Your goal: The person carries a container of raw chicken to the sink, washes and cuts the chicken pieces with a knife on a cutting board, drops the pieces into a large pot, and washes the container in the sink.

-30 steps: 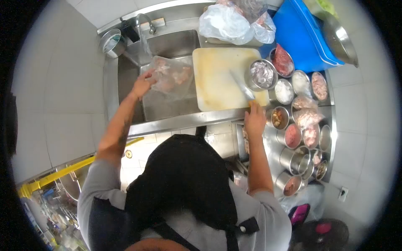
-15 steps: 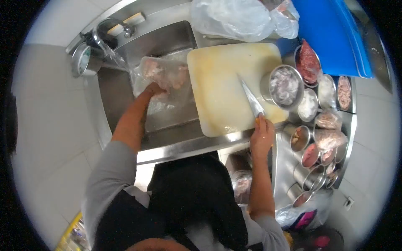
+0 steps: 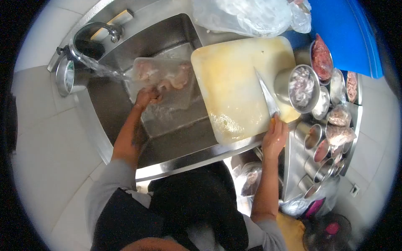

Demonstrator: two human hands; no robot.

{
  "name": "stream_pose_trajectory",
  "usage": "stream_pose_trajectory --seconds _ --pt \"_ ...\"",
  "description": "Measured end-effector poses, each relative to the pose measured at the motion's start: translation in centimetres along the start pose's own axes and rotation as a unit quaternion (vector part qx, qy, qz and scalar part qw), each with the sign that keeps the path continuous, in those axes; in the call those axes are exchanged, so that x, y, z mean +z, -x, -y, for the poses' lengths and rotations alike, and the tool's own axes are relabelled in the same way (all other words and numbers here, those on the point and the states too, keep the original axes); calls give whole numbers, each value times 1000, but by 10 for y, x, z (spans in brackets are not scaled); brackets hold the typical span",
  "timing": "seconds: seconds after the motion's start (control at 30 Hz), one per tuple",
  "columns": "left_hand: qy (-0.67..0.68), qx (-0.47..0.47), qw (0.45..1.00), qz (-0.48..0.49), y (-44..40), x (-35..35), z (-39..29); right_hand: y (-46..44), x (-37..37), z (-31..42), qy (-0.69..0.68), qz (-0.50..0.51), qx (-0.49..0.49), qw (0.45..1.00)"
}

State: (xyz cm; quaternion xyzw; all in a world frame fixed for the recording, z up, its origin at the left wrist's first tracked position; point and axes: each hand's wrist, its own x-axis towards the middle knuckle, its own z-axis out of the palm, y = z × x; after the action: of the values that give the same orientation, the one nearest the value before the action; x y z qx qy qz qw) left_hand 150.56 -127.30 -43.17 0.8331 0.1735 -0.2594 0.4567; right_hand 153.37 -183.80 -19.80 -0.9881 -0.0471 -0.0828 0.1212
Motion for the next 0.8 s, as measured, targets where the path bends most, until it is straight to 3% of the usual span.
stream_pose_trajectory --seconds 0.07,0.1,0.17,0.2,0.3,0.37,0.5,0.53,0.57,0.6,0.67,0.7,0.77,0.8 --pt "288 -76 940 -167 14 -8 -5 0 -3 3 0 29 17 999" --pt "287 -76 940 -169 18 -13 -3 0 -4 5 -1 29 17 999" --pt "486 -97 856 -147 10 -21 14 -1 -5 9 -1 27 23 999" --pt "485 -94 857 -146 -1 -23 24 -1 -4 11 -1 24 24 999" --pt "452 -97 879 -117 -34 -25 30 -2 0 11 23 3 34 999" --pt "320 -74 930 -165 -29 -17 -26 1 -1 8 29 0 11 1000" --pt "396 -147 902 -91 -94 60 -13 2 4 7 37 -10 31 999" --pt "213 -131 956 -155 -110 79 -2 2 2 12 40 -13 33 999" --pt "21 -111 971 -212 -112 87 -3 3 3 13 42 -16 38 998" --pt "20 -109 972 -207 -111 94 1 4 2 12 39 -23 19 999" --pt "-26 -199 978 -60 -85 85 -22 3 6 9 41 -31 6 999" --pt "-28 -198 978 -54 -67 89 -29 5 7 9 39 -27 20 999" --pt "-168 -119 970 -127 -42 95 -36 6 7 9 38 -25 41 998" --pt "-156 -72 981 -90 -56 95 -5 6 6 9 36 -25 47 998"
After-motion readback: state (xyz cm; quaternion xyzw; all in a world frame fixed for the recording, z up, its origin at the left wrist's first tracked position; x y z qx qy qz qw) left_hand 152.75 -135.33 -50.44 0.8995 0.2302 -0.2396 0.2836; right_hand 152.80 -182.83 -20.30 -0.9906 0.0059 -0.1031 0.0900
